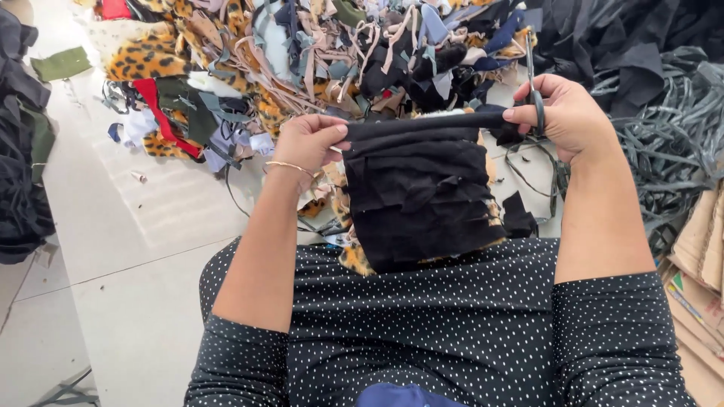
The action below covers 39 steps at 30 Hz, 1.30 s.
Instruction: The person sits on the floor and uses scissors to cut a piece of black fabric into thin strips. After cutting, the person places a cardboard box on their lap and ties the cut fabric strips around the box to secure it.
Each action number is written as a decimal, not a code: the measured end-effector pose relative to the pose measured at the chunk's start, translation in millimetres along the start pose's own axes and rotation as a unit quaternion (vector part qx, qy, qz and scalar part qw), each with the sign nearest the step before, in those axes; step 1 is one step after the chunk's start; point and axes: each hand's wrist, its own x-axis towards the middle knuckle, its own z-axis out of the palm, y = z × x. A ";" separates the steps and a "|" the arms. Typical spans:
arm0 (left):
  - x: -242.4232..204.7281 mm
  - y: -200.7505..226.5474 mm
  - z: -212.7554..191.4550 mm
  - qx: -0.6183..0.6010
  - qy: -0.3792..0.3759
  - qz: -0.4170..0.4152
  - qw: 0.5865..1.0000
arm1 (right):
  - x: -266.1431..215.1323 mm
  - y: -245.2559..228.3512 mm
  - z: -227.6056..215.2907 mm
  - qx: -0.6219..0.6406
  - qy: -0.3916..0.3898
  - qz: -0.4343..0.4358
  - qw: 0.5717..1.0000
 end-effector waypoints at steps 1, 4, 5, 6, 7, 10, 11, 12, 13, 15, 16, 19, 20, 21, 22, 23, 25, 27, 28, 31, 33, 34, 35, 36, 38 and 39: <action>1.4 -4.1 2.8 -0.004 0.000 0.003 1.000 | 5.8 -1.7 -1.0 -0.047 0.014 0.025 0.998; 1.0 -7.4 10.3 0.059 0.010 0.032 0.998 | 20.2 0.9 -2.4 -0.109 0.050 0.037 0.992; 0.9 -6.7 11.1 0.058 0.010 0.031 0.998 | 22.1 0.4 -0.7 -0.111 0.049 0.038 0.992; 0.5 -6.3 12.3 0.079 0.024 0.055 0.995 | 23.7 0.1 0.8 -0.128 0.058 0.039 0.989; -1.1 -7.1 13.8 0.101 0.037 0.078 0.991 | 23.4 1.2 2.0 -0.144 0.067 0.043 0.986; 4.4 -17.3 13.4 0.243 0.084 0.142 0.956 | 35.5 22.2 -1.2 -0.201 0.071 0.037 0.976; 4.9 -18.1 14.3 0.243 0.084 0.140 0.956 | 35.5 22.3 0.2 -0.202 0.070 0.038 0.976; 5.0 -18.9 15.3 0.255 0.089 0.129 0.954 | 35.0 22.5 1.5 -0.224 0.071 0.042 0.971; 4.8 -19.9 16.2 0.267 0.095 0.119 0.951 | 34.5 22.7 3.0 -0.246 0.071 0.045 0.966; 6.6 -25.8 15.2 0.289 0.100 0.137 0.942 | 28.3 10.7 8.5 -0.248 0.075 0.052 0.964; 7.0 -28.5 15.0 0.311 0.105 0.156 0.932 | 25.0 4.4 10.9 -0.250 0.081 0.059 0.963; 10.2 -35.2 14.2 0.399 0.147 0.216 0.879 | 23.0 2.1 10.5 -0.292 0.066 0.035 0.954; 12.4 -34.3 20.7 0.398 0.146 0.217 0.879 | 22.9 0.0 9.7 -0.292 0.068 0.035 0.953; 13.6 -33.8 26.2 0.430 0.166 0.273 0.844 | 22.8 -1.6 9.9 -0.307 0.073 0.030 0.948; 14.6 -33.3 31.6 0.460 0.184 0.328 0.805 | 22.5 -3.2 10.1 -0.323 0.079 0.026 0.943; 12.8 -29.4 47.6 0.460 0.185 0.328 0.804 | 22.9 -3.1 9.0 -0.322 0.078 0.026 0.943; 9.2 -20.3 79.8 0.446 0.125 0.460 0.758 | 24.2 -4.1 6.5 -0.306 0.071 0.009 0.949; -3.8 -25.0 113.2 0.503 0.068 0.411 0.757 | 22.2 -7.3 8.0 -0.327 0.072 0.014 0.942; -9.3 -27.1 131.4 0.555 0.009 0.357 0.751 | 21.4 -8.9 7.1 -0.348 0.074 0.021 0.934; -15.6 -52.9 148.3 0.599 0.003 0.346 0.722 | 15.9 -11.0 9.6 -0.392 0.088 0.047 0.915; -15.6 -55.5 148.4 0.607 0.010 0.355 0.711 | 14.4 -9.6 10.6 -0.455 0.090 0.053 0.884; -16.1 -57.1 147.2 0.615 0.023 0.363 0.700 | 13.9 -8.7 12.5 -0.517 0.087 0.054 0.850; -15.4 -58.1 148.0 0.617 0.024 0.362 0.699 | 7.6 -18.2 20.5 -0.516 0.086 0.054 0.851; -14.9 -58.7 148.6 0.621 0.018 0.357 0.697 | 1.2 -28.3 28.7 -0.519 0.081 0.055 0.849; -14.1 -56.4 147.1 0.628 0.014 0.354 0.693 | -13.0 -52.8 48.4 -0.518 0.077 0.055 0.850; -15.1 -55.1 147.5 0.625 0.011 0.351 0.697 | -22.8 -66.5 57.9 -0.442 0.050 0.019 0.895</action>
